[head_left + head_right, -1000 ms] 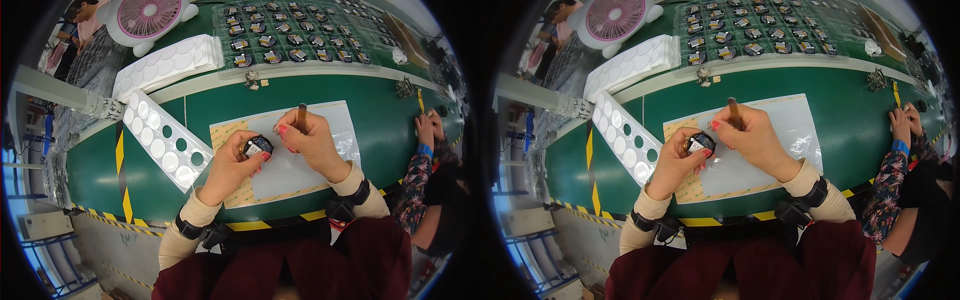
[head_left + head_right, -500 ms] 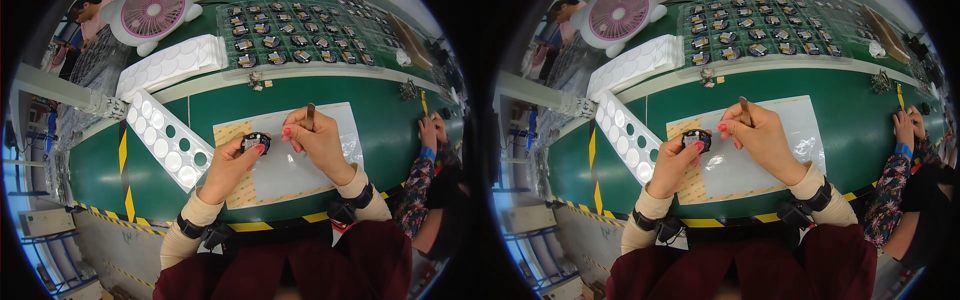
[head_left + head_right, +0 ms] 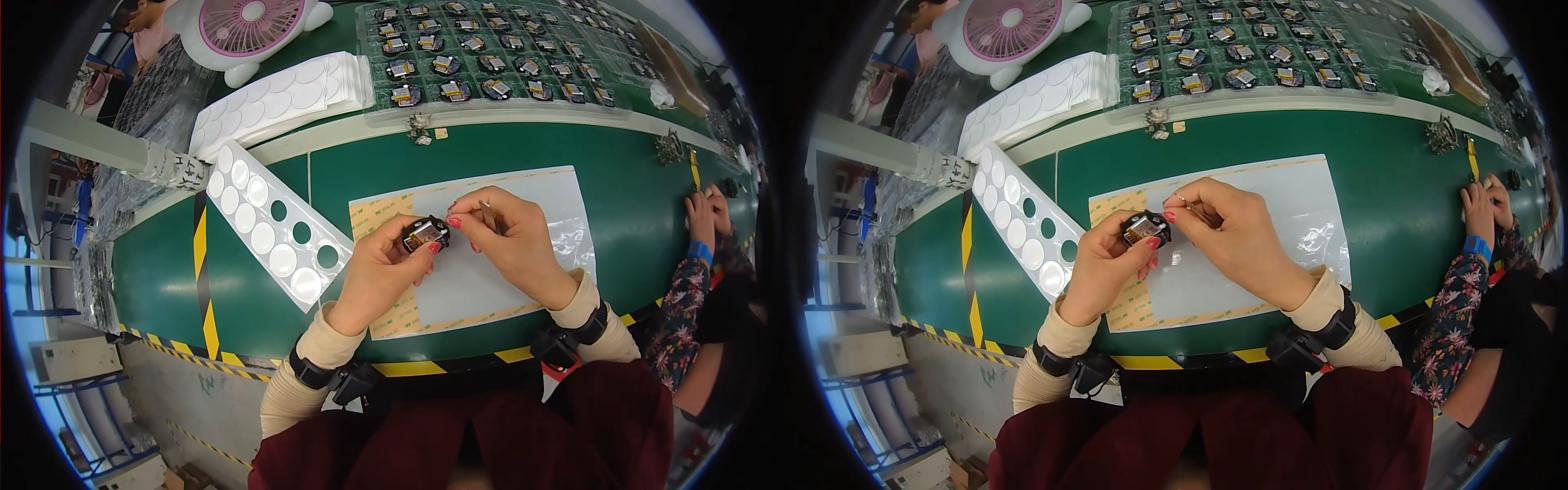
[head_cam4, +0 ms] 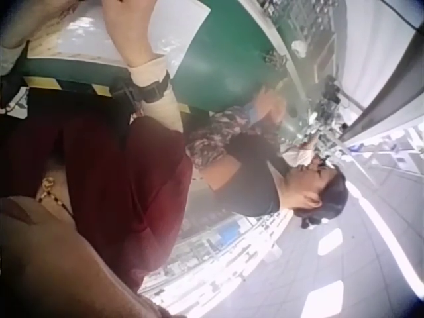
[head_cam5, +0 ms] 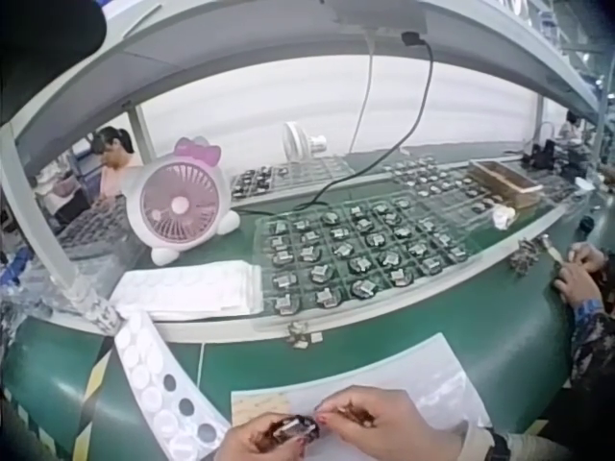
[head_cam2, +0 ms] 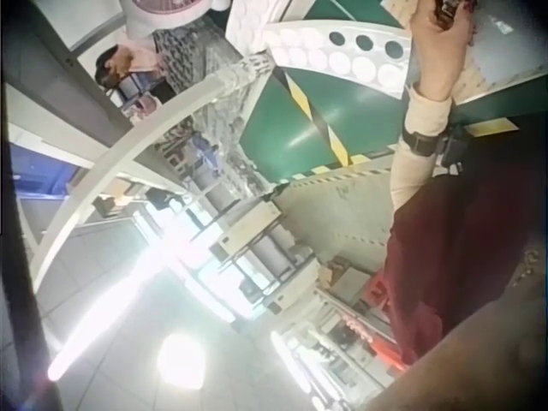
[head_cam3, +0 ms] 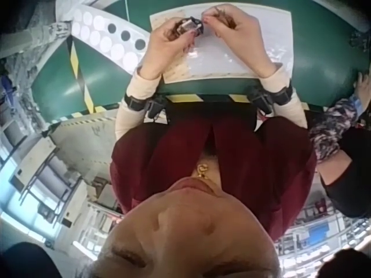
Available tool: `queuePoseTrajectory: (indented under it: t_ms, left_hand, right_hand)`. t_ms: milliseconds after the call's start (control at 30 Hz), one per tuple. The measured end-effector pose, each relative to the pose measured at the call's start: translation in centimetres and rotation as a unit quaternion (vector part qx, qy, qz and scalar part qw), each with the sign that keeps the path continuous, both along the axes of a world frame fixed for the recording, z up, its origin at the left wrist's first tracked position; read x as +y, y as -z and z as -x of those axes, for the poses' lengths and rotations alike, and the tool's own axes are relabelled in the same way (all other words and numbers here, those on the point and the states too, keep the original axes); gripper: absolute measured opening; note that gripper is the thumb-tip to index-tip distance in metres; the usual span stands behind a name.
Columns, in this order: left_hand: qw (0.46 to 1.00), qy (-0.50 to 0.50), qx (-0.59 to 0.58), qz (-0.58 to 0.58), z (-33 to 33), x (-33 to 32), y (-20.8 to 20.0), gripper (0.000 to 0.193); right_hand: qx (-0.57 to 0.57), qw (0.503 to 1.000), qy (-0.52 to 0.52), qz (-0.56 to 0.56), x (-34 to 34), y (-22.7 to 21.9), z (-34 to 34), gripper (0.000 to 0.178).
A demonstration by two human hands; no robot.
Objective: Assembling and inspecting small electronic components at a manual assembly station.
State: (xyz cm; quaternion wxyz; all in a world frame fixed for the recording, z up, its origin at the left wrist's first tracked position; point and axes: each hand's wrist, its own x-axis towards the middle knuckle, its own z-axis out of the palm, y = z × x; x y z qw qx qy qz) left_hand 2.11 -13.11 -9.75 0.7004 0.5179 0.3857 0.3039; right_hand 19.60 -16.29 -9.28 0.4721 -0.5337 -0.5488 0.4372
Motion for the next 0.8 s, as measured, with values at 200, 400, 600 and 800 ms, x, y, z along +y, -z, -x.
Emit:
queuePoseTrajectory:
  t_ms: [200,400,600,800]
  left_hand:
    - [1.000,0.006,0.010,0.001,0.3,0.2,0.3,0.014]
    - [1.000,0.009,0.029,0.004,0.3,0.2,0.2,0.015]
    - [0.993,0.006,0.046,-0.108,0.0,-0.1,0.8,0.013]
    - [0.998,0.013,0.041,-0.047,0.2,0.0,0.7,0.007]
  right_hand:
    - [0.018,1.000,0.005,-0.023,0.1,0.1,-0.1,0.012]
    - [-0.039,0.997,-0.024,-0.062,0.2,-0.2,-0.1,0.015]
    - [-0.098,0.989,-0.036,-0.109,0.0,0.5,-0.1,0.011]
    - [-0.196,0.956,0.007,-0.218,-0.3,1.1,0.3,0.011]
